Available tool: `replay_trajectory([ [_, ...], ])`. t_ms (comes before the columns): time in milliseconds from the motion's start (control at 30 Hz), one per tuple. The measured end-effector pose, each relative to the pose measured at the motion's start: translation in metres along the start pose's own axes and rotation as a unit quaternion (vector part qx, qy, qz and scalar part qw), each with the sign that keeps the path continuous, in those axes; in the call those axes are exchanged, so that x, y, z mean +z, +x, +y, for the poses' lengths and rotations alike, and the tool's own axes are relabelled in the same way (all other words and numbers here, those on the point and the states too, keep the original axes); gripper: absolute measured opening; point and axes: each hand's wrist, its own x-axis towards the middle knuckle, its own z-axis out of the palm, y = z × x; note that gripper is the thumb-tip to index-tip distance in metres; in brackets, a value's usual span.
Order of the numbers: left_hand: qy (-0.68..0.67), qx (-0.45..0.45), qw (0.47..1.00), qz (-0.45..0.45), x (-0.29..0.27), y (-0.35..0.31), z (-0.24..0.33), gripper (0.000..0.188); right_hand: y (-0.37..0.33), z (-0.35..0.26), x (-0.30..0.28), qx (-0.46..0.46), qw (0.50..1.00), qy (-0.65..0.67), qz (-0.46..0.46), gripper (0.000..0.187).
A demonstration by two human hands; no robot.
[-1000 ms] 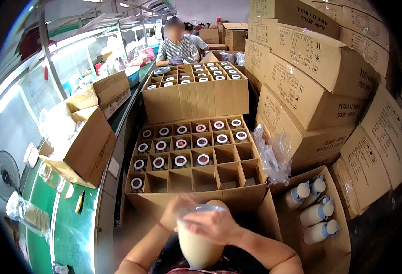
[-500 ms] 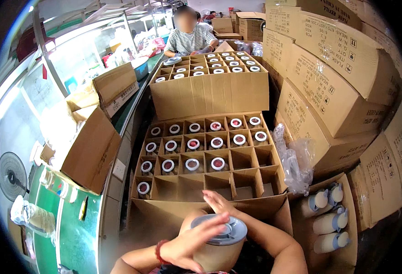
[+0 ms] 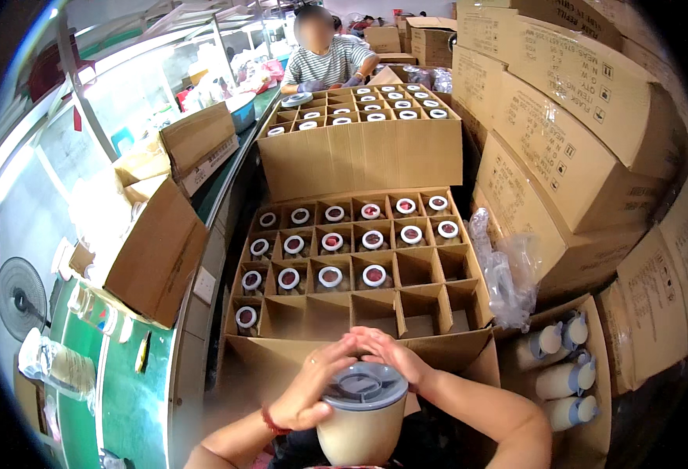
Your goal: The person assembles small containers by inserting a metal filter into a beige cup, securing a gray lid, and placing the finished unit into a plastic bag. They repeat this process for multiple units and place them into a cardboard box.
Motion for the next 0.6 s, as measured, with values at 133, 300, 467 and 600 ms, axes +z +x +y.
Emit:
replay_trajectory([
  [133, 0.098, 0.072, 0.987, -0.108, 0.013, 0.035, 0.064, 0.090, 0.071, 0.039, -0.024, 0.041, 0.997, -0.047, -0.040, 0.056],
  [300, -0.182, 0.085, 0.979, 0.031, -0.010, 0.039, 0.043, 0.082, 0.086, 0.049, -0.043, 0.019, 0.997, -0.075, 0.024, 0.049],
  [467, -0.377, -0.180, 0.873, 0.252, 0.007, -0.024, -0.078, 0.061, -0.028, -0.048, 0.019, -0.053, 0.976, -0.132, 0.164, 0.038],
  [600, -0.416, -0.157, 0.891, 0.094, 0.045, -0.031, -0.078, 0.081, -0.058, -0.039, 0.062, -0.027, 0.991, -0.116, 0.066, 0.047],
])
